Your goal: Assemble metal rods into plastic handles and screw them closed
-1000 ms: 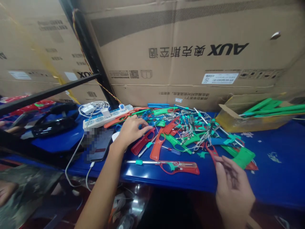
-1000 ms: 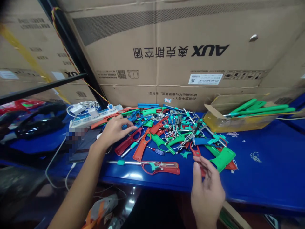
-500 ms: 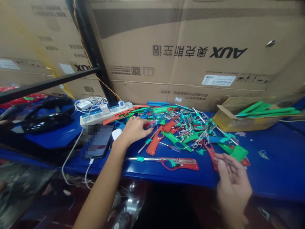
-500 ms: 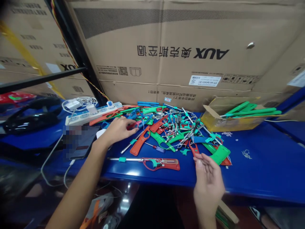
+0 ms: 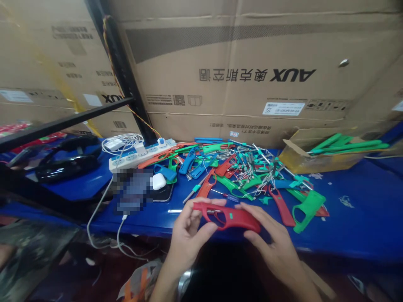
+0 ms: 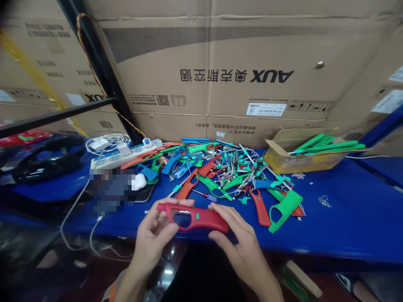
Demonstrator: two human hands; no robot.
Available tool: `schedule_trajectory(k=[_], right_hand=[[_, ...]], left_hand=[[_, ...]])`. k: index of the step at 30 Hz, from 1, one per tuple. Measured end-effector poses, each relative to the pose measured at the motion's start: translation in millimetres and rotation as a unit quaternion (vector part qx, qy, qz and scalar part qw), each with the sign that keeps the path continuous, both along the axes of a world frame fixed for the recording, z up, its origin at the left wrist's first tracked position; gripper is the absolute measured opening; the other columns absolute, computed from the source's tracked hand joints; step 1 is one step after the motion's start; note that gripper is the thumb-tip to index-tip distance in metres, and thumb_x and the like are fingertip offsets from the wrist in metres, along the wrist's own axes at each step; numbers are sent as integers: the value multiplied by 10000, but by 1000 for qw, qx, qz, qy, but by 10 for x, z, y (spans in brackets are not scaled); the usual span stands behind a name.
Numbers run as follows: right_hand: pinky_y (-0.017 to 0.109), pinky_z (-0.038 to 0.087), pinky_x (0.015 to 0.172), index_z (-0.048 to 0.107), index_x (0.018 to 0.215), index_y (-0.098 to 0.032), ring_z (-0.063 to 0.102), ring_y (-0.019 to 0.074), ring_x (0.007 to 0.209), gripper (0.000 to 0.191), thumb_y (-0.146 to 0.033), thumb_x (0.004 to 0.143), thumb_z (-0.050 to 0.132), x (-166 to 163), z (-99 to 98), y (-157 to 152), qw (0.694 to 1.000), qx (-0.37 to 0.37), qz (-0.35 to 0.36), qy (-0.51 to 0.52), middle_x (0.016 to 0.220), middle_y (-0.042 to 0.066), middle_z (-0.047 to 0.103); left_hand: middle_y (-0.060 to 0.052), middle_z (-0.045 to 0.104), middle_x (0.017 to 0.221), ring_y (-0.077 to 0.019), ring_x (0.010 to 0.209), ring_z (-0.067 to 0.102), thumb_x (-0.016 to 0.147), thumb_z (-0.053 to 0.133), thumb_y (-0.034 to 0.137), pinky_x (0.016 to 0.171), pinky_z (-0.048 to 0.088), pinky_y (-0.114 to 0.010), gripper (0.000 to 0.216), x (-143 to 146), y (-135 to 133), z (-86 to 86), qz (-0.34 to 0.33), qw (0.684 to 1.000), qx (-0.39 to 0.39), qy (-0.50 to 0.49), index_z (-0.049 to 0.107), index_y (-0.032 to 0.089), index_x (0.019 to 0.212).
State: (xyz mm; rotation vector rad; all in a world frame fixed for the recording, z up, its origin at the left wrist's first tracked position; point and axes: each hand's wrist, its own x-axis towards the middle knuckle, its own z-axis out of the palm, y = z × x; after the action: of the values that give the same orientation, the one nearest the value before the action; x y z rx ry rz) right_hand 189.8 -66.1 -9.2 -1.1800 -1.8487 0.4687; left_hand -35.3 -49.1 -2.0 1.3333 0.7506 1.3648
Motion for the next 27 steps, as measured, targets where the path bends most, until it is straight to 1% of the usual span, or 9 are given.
schedule_trajectory(k=[3,5,7,11,15,17,19,23,27], right_hand=[[327,600,954,685,1310,-314,711,220,1140,325,-335,991,629,117,-39,114,1000,5,3,-29,1247,37,735],[350,601,959,692,1307,-293,718,228,1120,330,-344,985,642,234,-103,178,998,24,-5,-60,1222,45,746],[397,582,1004,677,1337,-294,707,241,1143,350,-337,992,635,344,-167,220,993,61,-8,-104,1235,44,746],[448,560,1032,626,1408,-307,694,251,1162,382,-306,1030,569,436,-218,234,979,116,-7,-168,1282,47,730],[451,573,1018,620,1415,-295,706,249,1147,376,-323,1054,518,404,-180,220,976,119,-17,-179,1268,48,738],[462,571,1029,634,1401,-300,705,253,1160,368,-340,1057,507,394,-166,223,977,109,-20,-179,1272,44,738],[460,578,1019,648,1386,-300,703,253,1167,361,-346,1062,494,394,-164,233,978,100,-11,-182,1278,44,736],[495,581,995,642,1387,-283,716,261,1134,359,-338,1063,499,410,-188,255,973,120,1,-197,1263,54,744],[514,576,983,635,1385,-272,712,267,1138,353,-328,1060,508,427,-215,256,972,112,20,-203,1265,56,741]], left_hand=[[-84,747,1251,-268,1145,712,874,790,399,999,560,-413,359,-23,125,-39,-13,996,-15,89,651,273,1180],[-73,754,1207,-280,1139,691,808,845,425,1027,515,-438,377,-86,253,-42,22,980,38,193,713,273,1126],[-62,763,1119,-279,1063,682,788,848,458,977,500,-444,359,-152,357,-61,65,952,107,280,744,274,1078],[-44,760,1054,-246,960,671,931,715,418,863,475,-401,257,-219,410,-140,88,898,195,385,729,299,1158],[-48,756,1096,-241,997,659,982,661,317,842,457,-387,204,-238,359,-177,101,869,234,424,714,291,1178],[-51,748,1136,-242,1033,652,1007,615,264,861,456,-395,189,-253,344,-176,105,866,238,426,714,291,1165],[-55,730,1197,-248,1086,639,1012,597,237,897,455,-410,235,-269,338,-171,108,865,231,433,688,297,1221],[-51,710,1245,-248,1143,617,1005,569,187,961,449,-441,303,-270,315,-152,84,863,218,448,647,304,1274],[-51,698,1278,-265,1182,596,980,623,233,997,443,-478,279,-234,285,-132,77,850,216,475,662,297,1248]])
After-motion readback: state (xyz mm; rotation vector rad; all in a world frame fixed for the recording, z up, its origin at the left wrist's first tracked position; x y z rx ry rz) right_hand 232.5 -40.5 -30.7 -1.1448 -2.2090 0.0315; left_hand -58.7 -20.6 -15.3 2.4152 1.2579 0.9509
